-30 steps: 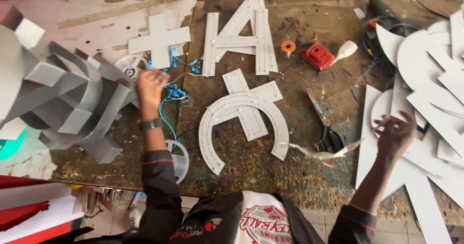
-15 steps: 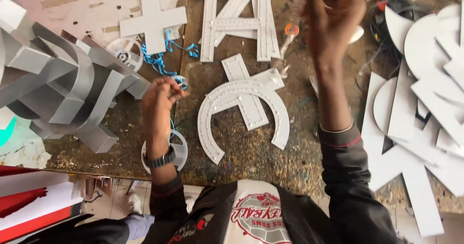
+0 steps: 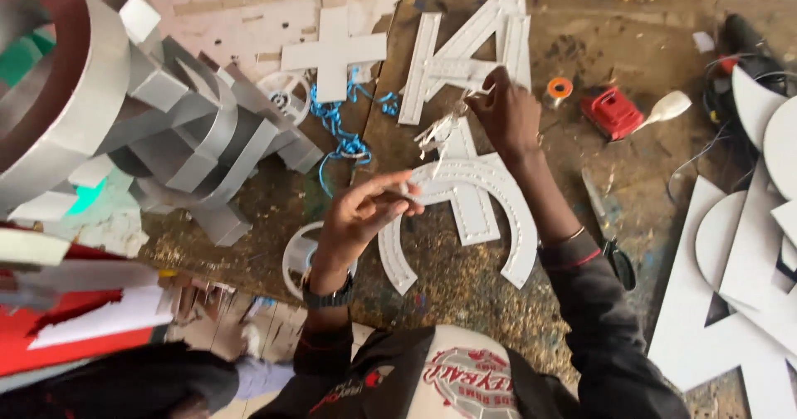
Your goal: Applying adhesive LED strips to foam or plastic letter cutouts for sign fabrication, including peeling backing and cutting strips to length.
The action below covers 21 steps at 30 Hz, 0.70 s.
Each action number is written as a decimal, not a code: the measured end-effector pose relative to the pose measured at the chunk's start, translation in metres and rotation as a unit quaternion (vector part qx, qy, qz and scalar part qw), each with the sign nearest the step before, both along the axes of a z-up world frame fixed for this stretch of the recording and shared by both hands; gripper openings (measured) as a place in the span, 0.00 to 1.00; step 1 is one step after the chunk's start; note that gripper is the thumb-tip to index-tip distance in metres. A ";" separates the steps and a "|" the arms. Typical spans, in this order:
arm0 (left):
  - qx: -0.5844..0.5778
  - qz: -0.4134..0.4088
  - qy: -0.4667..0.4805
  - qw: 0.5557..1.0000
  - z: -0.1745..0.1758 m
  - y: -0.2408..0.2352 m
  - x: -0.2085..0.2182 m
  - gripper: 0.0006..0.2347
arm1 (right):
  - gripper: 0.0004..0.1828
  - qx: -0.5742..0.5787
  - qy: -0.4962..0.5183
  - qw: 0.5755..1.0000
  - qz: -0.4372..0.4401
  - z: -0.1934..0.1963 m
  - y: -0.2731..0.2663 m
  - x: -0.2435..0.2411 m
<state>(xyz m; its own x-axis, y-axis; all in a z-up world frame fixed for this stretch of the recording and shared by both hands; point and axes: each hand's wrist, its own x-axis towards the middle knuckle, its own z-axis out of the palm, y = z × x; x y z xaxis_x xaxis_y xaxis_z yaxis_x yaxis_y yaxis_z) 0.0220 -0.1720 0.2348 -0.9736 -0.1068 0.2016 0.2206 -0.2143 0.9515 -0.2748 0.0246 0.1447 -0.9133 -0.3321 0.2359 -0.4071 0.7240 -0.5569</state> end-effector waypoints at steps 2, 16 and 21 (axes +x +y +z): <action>-0.001 0.038 -0.009 0.999 0.003 0.004 0.000 0.16 | 0.17 -0.072 -0.056 0.996 -0.004 -0.020 0.000 -0.005; -0.111 0.226 0.016 0.968 0.014 0.030 -0.013 0.09 | 0.16 -0.268 -0.012 0.963 0.020 0.008 -0.035 0.068; -0.052 0.187 -0.006 0.981 -0.004 0.024 -0.006 0.11 | 0.40 -0.173 -0.078 0.964 0.189 0.025 -0.028 0.079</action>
<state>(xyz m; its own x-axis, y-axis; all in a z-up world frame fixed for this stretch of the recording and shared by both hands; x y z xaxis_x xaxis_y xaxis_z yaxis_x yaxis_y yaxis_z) 0.0165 -0.1478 0.2303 -0.8722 -0.4370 0.2199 0.2548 -0.0221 0.9667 -0.1962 -0.0033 0.1697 -0.7764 -0.5734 0.2615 -0.4967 0.3014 -0.8139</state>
